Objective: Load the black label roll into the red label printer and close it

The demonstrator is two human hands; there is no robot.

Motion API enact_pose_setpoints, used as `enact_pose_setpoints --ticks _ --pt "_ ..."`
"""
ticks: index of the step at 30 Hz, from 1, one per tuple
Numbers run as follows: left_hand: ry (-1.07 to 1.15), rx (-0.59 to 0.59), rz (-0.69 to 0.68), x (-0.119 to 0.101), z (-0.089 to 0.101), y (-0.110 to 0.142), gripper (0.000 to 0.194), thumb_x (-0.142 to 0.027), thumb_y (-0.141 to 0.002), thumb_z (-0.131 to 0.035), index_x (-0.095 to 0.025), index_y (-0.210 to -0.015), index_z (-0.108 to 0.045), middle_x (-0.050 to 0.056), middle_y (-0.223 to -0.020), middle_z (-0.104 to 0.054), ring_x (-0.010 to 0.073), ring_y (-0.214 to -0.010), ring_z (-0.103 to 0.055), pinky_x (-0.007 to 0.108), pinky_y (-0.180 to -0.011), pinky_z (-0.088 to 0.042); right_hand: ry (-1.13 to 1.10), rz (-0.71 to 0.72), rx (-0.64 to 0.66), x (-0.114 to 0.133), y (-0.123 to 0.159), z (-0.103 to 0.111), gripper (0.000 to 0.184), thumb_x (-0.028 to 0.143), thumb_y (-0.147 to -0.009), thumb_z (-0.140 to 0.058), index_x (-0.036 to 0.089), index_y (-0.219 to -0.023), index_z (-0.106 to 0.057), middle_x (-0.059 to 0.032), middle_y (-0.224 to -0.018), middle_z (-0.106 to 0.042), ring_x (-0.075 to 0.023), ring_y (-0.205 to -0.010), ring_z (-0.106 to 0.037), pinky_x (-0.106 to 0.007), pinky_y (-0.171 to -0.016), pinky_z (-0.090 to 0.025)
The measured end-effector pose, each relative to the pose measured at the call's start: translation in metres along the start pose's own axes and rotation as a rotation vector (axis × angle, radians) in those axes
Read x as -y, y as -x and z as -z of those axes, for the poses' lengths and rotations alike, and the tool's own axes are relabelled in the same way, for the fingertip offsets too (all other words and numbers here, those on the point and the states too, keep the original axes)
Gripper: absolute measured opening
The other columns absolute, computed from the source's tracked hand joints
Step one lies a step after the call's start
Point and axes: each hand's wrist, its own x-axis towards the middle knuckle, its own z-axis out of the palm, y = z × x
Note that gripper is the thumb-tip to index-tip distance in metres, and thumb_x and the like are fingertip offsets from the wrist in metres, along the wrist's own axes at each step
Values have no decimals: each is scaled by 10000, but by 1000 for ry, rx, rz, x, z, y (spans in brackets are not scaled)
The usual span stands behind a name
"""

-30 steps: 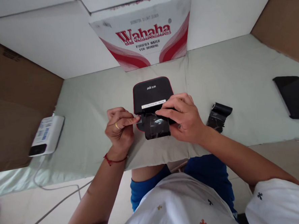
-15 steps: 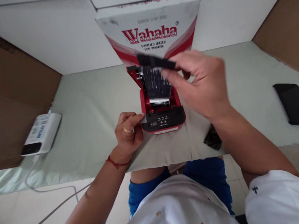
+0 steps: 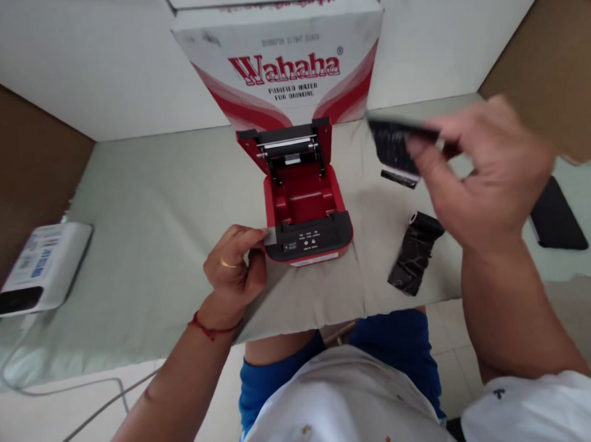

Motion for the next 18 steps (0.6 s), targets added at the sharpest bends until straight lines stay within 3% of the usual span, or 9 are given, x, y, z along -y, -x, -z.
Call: enact_pose_setpoints --ticks 2,3,5,8,9,11,14,18 --pt "21 1 15 0 1 0 435 24 -950 -457 -229 -1248 -648 4 -794 -634 163 -716 -558 283 -676 -473 -39 14 -90 13 19 -16 302 310 -1026 -689 440 -1284 -779 -32 -1105 -837 -321 -960 -743 -531 -854 -584" --pt "27 1 25 1 1 1 428 22 -950 -459 -233 -1236 -649 4 -795 -636 160 -714 -561 281 -676 -477 -101 34 -58 18 31 -23 288 248 -1022 -680 406 -1231 -799 -25 -1068 -843 -285 -900 -751 -494 -811 -596" --pt "40 -1 43 1 0 2 430 21 -943 -457 -235 -1235 -643 3 -797 -643 156 -715 -572 278 -673 -486 -220 121 159 22 55 -34 279 210 -1022 -670 343 -1231 -800 -23 -1061 -855 -242 -868 -773 -442 -777 -605" --pt "41 -5 55 2 -2 3 448 21 -921 -463 -236 -1247 -630 -5 -787 -646 151 -705 -584 272 -659 -489 -323 133 406 21 82 -29 367 353 -1019 -729 322 -1384 -740 -53 -1238 -844 -263 -1030 -799 -467 -897 -616" --pt "37 -4 56 3 -3 3 453 21 -912 -470 -238 -1249 -627 -6 -786 -649 150 -703 -587 271 -656 -488 -342 84 402 20 87 -23 401 397 -1025 -720 334 -1421 -719 -55 -1278 -832 -274 -1062 -797 -484 -924 -612" --pt "31 1 59 3 -3 3 464 21 -895 -483 -241 -1250 -625 -8 -794 -662 149 -707 -595 269 -654 -486 -278 -93 233 14 92 -12 357 422 -1045 -675 388 -1395 -733 -42 -1232 -834 -290 -1020 -791 -493 -887 -601" --pt "31 -4 59 3 -3 2 477 27 -876 -484 -240 -1243 -628 -12 -793 -662 146 -706 -591 261 -654 -486 43 -318 16 -5 94 -11 261 466 -1035 -656 441 -1258 -791 -74 -1128 -827 -346 -980 -757 -522 -819 -559" --pt "25 -5 57 3 -2 2 488 31 -866 -484 -237 -1246 -631 -16 -779 -655 145 -693 -588 260 -654 -489 206 -254 110 -42 96 -36 406 615 -1016 -620 304 -1196 -810 -114 -1076 -821 -360 -930 -726 -586 -830 -580"
